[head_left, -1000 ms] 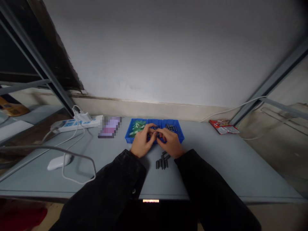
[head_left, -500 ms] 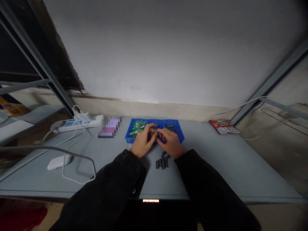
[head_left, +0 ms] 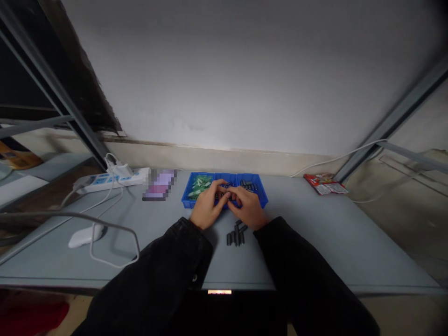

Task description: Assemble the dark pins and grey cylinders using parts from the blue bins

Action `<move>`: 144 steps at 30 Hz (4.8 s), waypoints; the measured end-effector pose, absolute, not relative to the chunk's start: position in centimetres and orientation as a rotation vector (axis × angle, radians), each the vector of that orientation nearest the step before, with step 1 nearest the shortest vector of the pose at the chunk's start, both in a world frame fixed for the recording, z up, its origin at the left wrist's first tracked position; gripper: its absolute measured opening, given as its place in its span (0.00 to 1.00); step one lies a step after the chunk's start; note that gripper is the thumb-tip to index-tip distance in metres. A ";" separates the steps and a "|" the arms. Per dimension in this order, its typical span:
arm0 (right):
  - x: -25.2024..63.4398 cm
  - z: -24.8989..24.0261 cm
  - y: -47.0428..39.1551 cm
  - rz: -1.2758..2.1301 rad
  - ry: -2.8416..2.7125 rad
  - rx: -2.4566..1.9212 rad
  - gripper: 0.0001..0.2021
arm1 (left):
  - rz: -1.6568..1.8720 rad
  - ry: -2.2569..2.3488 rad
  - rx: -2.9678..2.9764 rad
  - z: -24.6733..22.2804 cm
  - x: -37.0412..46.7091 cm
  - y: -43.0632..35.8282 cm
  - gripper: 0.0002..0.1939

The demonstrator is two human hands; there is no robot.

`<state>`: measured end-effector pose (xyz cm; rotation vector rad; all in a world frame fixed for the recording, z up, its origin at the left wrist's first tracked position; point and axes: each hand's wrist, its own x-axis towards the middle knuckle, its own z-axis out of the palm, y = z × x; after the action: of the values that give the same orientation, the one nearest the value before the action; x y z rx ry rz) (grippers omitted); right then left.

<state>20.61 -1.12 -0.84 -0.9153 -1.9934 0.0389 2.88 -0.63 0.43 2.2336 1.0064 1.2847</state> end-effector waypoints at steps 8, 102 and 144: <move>20.5 -0.8 -1.1 0.028 -1.991 -0.896 0.12 | 1.293 0.982 2.217 0.5 2.9 -0.7 0.15; 20.6 -1.2 -0.9 0.030 -2.009 -0.905 0.11 | 1.283 1.030 2.259 0.5 2.8 -0.5 0.15; 20.6 -0.9 -1.1 0.030 -2.005 -0.912 0.08 | 1.298 1.042 2.262 0.4 2.8 -0.4 0.18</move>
<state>20.57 -1.14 -0.85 -0.9117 -2.0047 0.0301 2.76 -0.37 0.41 2.2619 1.0415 1.2982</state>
